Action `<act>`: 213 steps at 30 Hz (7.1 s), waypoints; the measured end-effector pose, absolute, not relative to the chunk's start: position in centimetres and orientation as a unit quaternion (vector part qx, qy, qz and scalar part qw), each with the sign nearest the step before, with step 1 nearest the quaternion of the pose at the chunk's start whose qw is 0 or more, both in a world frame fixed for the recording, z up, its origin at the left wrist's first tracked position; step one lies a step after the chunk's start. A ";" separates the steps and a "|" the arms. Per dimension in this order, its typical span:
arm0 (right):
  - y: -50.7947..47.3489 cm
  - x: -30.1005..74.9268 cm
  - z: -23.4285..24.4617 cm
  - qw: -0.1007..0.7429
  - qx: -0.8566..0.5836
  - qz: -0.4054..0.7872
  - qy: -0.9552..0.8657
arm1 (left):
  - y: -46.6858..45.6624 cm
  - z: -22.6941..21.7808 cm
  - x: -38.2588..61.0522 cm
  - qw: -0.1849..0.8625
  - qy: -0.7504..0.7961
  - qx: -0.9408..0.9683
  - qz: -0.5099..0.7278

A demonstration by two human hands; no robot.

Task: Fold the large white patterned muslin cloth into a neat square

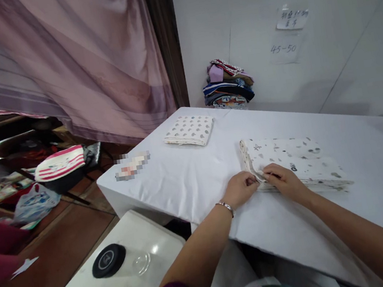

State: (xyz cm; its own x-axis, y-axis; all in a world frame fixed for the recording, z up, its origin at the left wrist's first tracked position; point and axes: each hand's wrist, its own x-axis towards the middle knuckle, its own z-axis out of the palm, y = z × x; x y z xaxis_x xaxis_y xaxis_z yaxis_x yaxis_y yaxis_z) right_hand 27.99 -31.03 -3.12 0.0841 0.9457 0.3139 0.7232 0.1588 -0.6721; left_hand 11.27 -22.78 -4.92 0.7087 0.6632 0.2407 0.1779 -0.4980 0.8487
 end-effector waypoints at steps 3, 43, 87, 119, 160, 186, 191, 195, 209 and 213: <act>-31.4 28.2 -3.2 0.362 -0.602 0.129 -0.700 | -22.8 -4.8 11.3 0.432 0.259 0.818 0.278; -31.3 28.5 -2.1 0.343 -0.666 0.196 -0.633 | -22.6 -4.8 11.2 0.425 0.288 0.801 0.307; -32.4 28.3 -6.5 0.289 -0.537 -0.092 -0.787 | -8.4 -3.7 20.0 0.354 0.395 0.817 0.227; -31.3 26.5 -5.3 0.255 -0.600 -0.056 -0.756 | -18.3 -3.4 17.6 0.167 0.143 0.965 0.145; -40.4 43.2 0.1 0.482 -0.740 0.439 -0.166 | -22.7 -2.1 18.1 0.064 0.133 0.978 0.145; -40.4 42.2 0.4 0.498 -0.738 0.421 -0.174 | -25.8 -3.0 20.7 0.014 0.109 0.986 0.124; -40.4 42.0 -0.7 0.381 -0.820 0.379 -0.198 | -26.2 -3.5 19.9 0.003 0.066 0.989 0.132; -40.0 42.1 -0.5 0.320 -0.850 0.353 -0.225 | -26.6 -3.6 19.6 0.001 0.068 0.988 0.142; -40.3 42.1 -1.7 0.327 -0.862 0.280 -0.266 | -25.8 -3.8 18.5 0.024 0.121 0.978 0.169; -40.4 42.5 -1.9 0.375 -0.846 0.259 -0.277 | -25.9 -5.0 18.6 0.014 0.130 0.980 0.149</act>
State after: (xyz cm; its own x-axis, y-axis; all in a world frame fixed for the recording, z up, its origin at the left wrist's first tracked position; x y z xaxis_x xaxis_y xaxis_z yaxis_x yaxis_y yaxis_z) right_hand 42.50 -40.36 -1.94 0.7132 0.6621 -0.2301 0.2742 -0.5657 -0.7777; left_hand 18.60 -25.92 -4.99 0.9218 0.2587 0.2888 0.2506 -0.9659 0.0653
